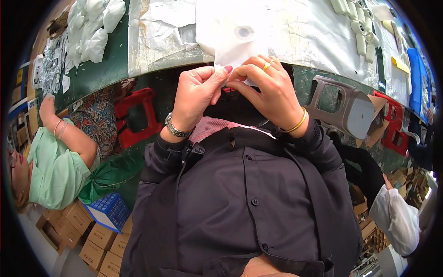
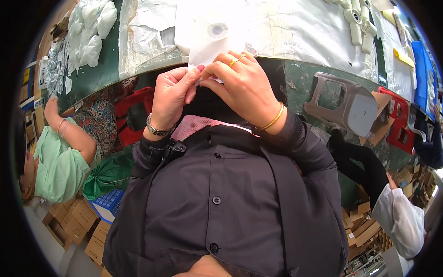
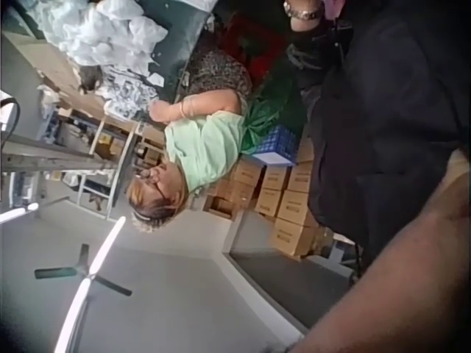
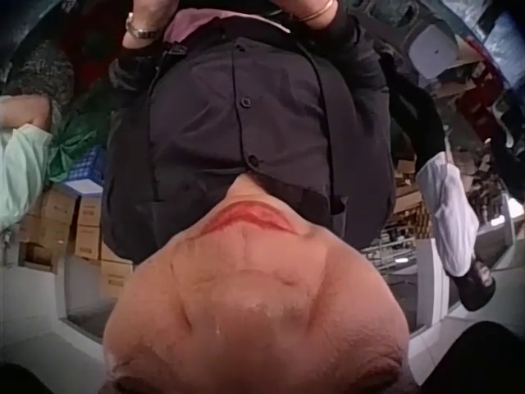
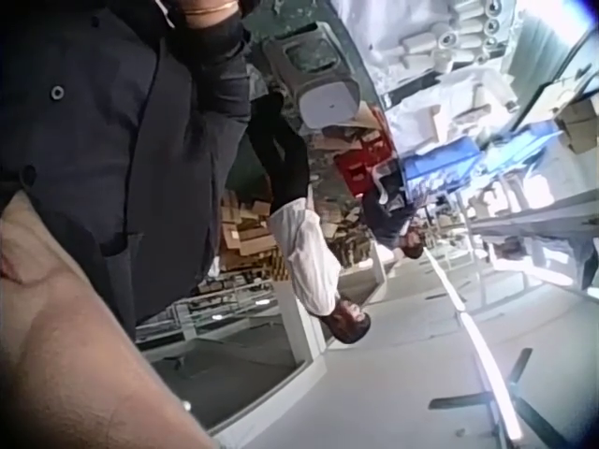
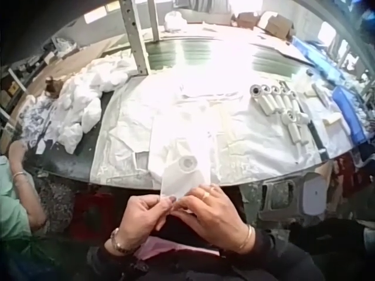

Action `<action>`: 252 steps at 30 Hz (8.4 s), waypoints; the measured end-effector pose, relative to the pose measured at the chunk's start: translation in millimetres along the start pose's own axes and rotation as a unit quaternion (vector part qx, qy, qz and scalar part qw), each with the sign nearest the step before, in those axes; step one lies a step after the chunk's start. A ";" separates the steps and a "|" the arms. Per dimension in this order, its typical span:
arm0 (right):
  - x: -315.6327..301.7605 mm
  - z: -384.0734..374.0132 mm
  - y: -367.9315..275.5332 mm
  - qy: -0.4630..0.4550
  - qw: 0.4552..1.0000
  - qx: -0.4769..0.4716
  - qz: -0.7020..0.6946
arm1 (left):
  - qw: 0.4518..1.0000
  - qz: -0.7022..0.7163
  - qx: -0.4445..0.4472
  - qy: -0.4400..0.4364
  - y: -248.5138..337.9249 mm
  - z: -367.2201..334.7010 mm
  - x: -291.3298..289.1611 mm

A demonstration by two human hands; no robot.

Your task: Manually assemble and place small plastic components into individual clear plastic bags at an assembly workbench.

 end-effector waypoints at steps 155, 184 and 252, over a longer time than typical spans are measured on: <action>-67.5 13.2 42.7 0.187 0.980 0.023 0.063 | 0.672 -0.522 0.374 0.370 118.5 -10.0 -3.7; -154.3 113.3 44.5 0.208 0.924 0.093 0.308 | 0.869 -0.211 0.265 0.361 105.0 -0.8 -124.4; -40.7 4.7 -9.0 0.080 0.995 0.030 0.047 | 0.980 0.113 0.140 -0.084 30.3 -10.8 59.4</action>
Point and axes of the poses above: each hand's wrist, its own z-axis away from the middle knuckle, its own x-axis out of the palm, y = z × x, the point moved 10 cm from there along -z, towards the middle knuckle, and after that the axes turned 10 degrees about -z, right-handed, at the moved point
